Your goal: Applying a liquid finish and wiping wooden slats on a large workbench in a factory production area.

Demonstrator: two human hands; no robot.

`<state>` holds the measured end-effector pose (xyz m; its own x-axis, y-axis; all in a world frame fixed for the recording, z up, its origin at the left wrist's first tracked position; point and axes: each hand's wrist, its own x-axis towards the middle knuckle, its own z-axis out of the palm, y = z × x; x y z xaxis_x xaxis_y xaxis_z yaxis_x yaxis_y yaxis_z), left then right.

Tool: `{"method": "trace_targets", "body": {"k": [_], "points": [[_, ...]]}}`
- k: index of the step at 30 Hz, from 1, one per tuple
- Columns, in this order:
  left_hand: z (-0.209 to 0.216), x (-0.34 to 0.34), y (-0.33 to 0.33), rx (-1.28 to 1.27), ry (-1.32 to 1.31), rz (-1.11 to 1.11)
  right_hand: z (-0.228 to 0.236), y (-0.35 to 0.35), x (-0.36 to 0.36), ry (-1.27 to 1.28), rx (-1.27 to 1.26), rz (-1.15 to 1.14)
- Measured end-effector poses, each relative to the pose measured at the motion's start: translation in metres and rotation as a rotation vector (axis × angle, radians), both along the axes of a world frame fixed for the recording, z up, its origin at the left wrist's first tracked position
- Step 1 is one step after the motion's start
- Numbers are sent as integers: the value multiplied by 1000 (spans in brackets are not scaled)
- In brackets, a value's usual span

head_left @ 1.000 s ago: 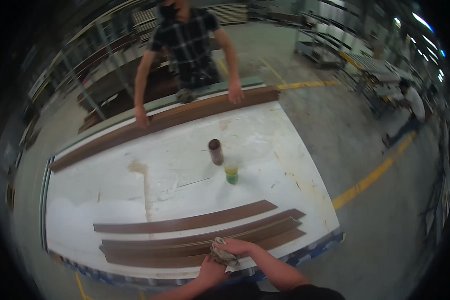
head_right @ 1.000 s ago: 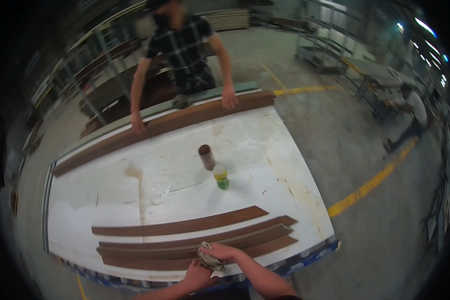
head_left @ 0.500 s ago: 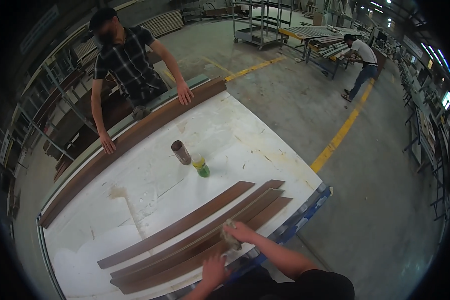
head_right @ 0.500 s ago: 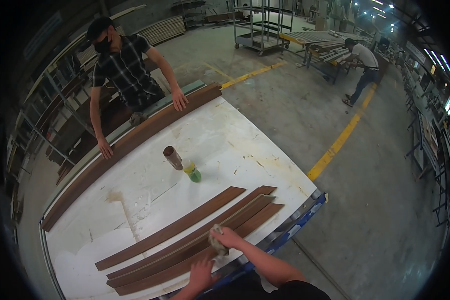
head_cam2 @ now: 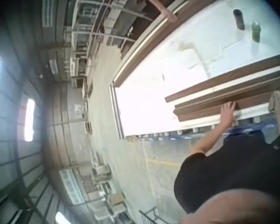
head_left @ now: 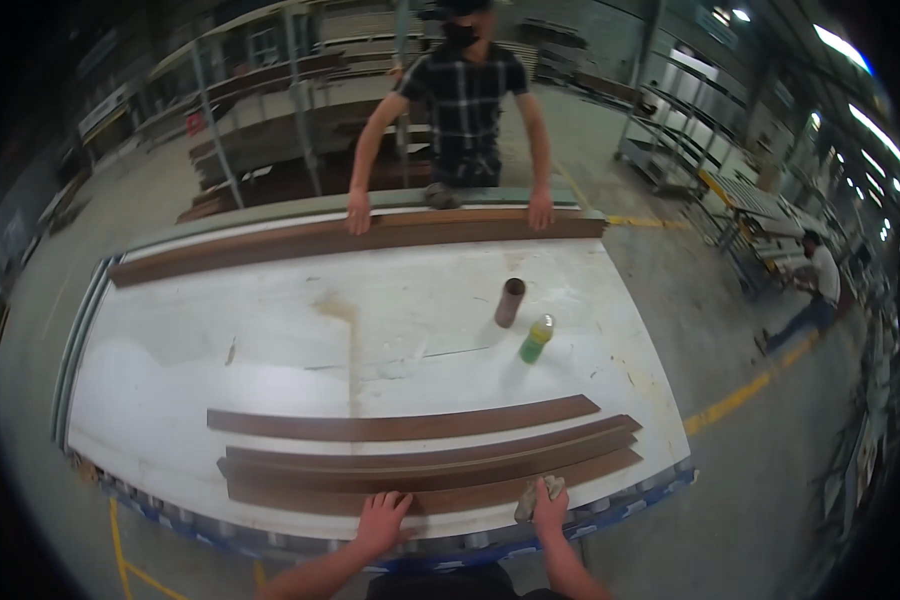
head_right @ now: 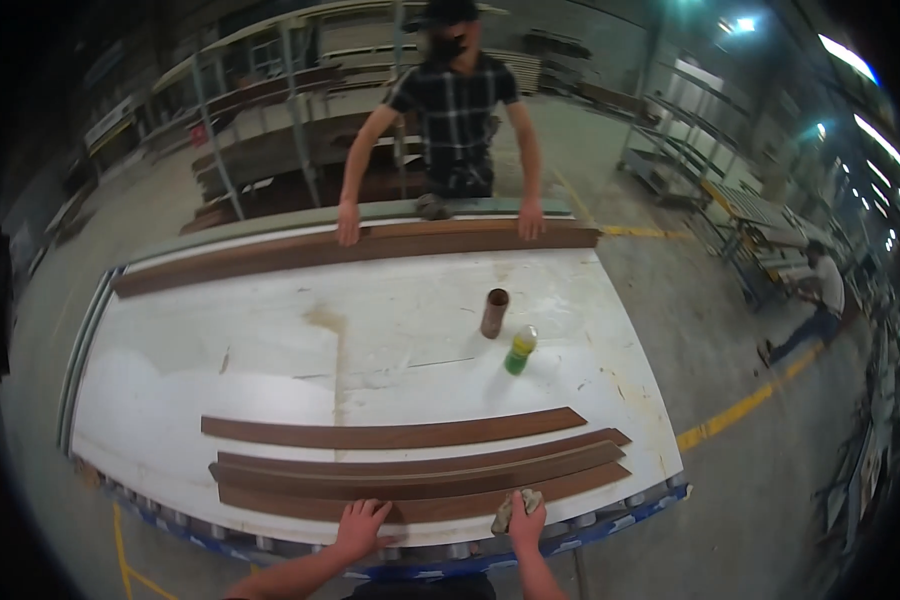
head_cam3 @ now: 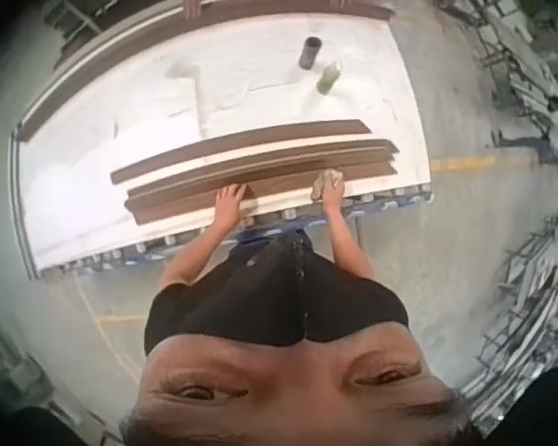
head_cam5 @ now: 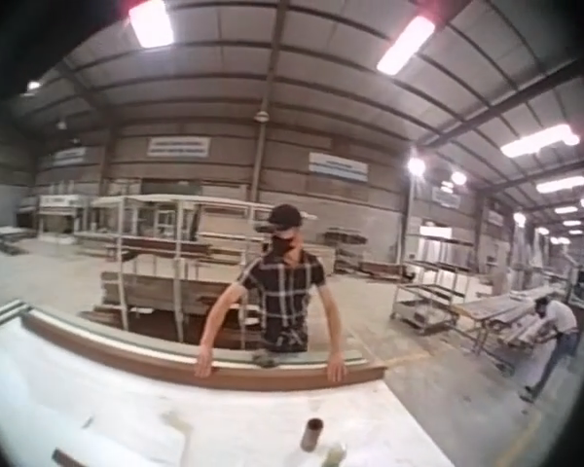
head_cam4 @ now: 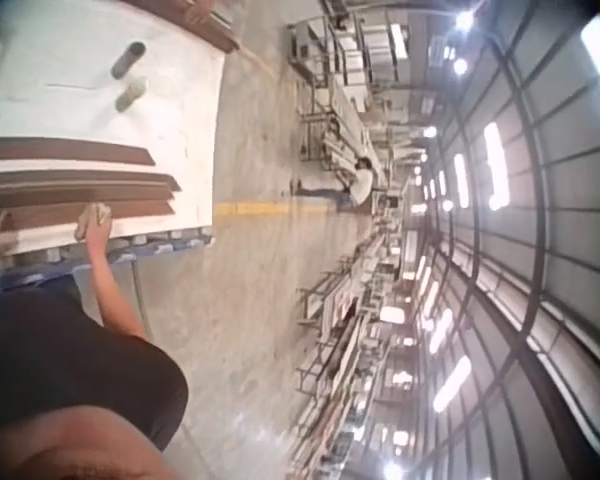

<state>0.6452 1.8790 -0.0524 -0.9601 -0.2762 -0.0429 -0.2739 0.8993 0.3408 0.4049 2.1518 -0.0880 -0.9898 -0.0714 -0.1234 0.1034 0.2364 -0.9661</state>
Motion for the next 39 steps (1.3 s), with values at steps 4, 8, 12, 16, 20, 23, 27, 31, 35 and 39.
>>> {"method": "trace_targets", "body": {"k": [4,8,12,16,20,23,27,31,35,39], "points": [[-15,34,-19,-61,9,30,8,-27,37,55,56,99],[-19,38,-23,-52,123,-17,24,-34,72,331,289,219],[-30,24,-28,-29,65,4,-2,-25,76,257,280,81],[-25,1,-27,-63,63,-19,-21,-5,34,286,307,-166],[-21,-8,-36,22,17,-28,8,-9,20,310,191,-372],[-21,-15,-21,26,14,-37,-6,15,31,280,299,-369],[-21,-1,-13,38,-121,-74,-22,-8,65,423,443,-76],[-23,15,-14,15,-67,-117,-21,-56,94,592,462,236],[-30,22,-25,5,-57,-138,-18,-74,111,623,580,522],[-30,13,-33,31,-69,-125,-16,-59,93,737,536,596]]}}
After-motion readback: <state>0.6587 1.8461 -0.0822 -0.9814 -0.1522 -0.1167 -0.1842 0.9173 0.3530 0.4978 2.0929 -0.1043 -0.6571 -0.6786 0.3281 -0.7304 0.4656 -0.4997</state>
